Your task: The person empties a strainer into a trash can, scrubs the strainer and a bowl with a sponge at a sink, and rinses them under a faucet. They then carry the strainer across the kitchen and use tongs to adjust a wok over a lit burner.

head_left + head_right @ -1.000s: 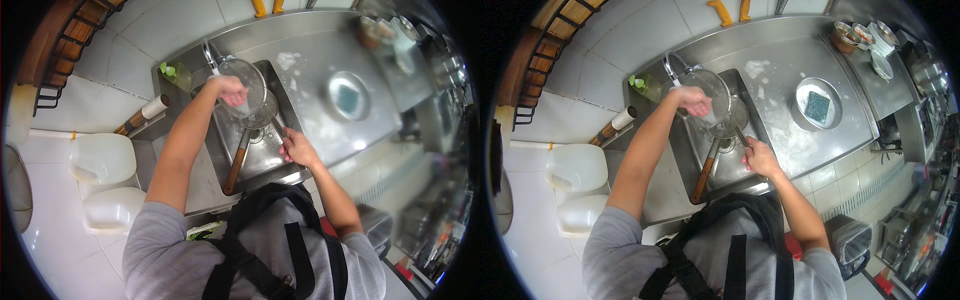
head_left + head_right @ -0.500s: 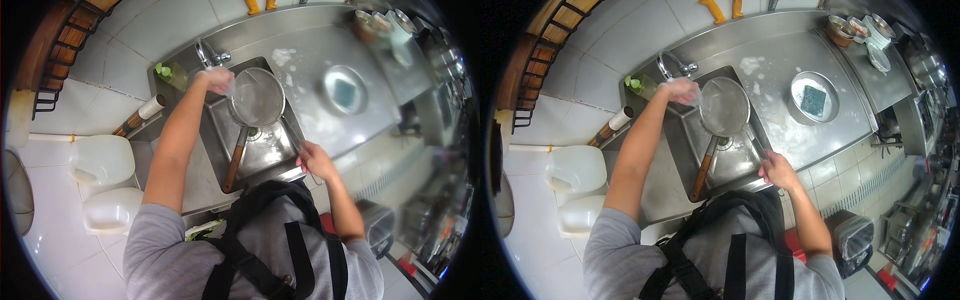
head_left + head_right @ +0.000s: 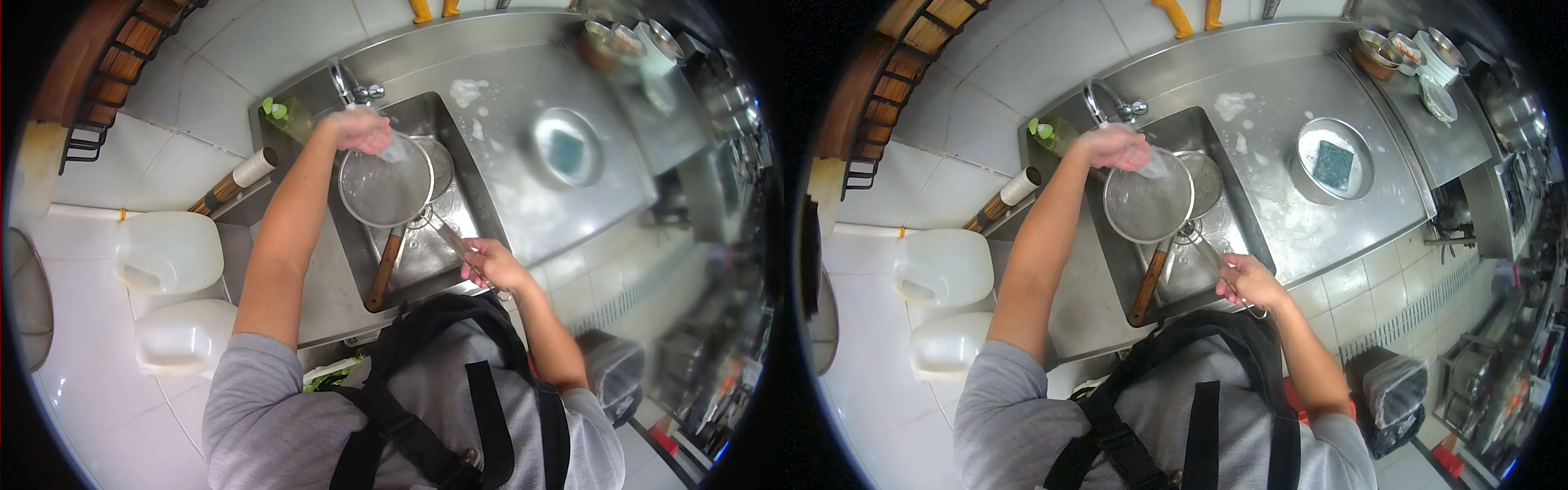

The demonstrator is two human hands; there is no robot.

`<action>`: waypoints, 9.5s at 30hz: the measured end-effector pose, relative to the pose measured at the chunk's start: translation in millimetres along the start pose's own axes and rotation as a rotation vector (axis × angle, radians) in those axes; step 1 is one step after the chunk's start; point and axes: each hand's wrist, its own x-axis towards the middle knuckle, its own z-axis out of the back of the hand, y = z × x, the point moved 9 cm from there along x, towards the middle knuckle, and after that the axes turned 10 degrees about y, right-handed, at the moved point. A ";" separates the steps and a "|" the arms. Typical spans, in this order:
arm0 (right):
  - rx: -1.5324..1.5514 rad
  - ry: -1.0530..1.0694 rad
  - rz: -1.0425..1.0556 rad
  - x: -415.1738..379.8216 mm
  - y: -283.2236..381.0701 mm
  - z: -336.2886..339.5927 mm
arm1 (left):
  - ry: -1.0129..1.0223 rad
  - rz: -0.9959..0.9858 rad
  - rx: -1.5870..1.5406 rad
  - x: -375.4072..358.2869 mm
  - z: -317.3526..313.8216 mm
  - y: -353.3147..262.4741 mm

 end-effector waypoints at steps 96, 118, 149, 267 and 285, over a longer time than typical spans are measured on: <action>-0.997 -0.559 -0.028 -158.3 -7.3 11.4 | -0.912 -0.032 1.824 90.2 19.2 -74.1; -0.940 -0.696 0.287 -195.2 9.3 12.3 | -1.020 -0.523 1.479 66.1 14.0 -52.3; -0.734 -3.000 -0.761 -747.1 -337.4 -205.9 | -0.586 -0.304 1.021 63.7 -63.7 60.9; 1.934 -2.011 0.217 -464.2 -633.0 -94.9 | 0.951 0.057 1.515 246.8 -669.4 51.9; 0.993 -1.727 0.697 -562.7 -406.1 88.7 | 0.988 -0.208 1.198 258.7 -778.7 2.2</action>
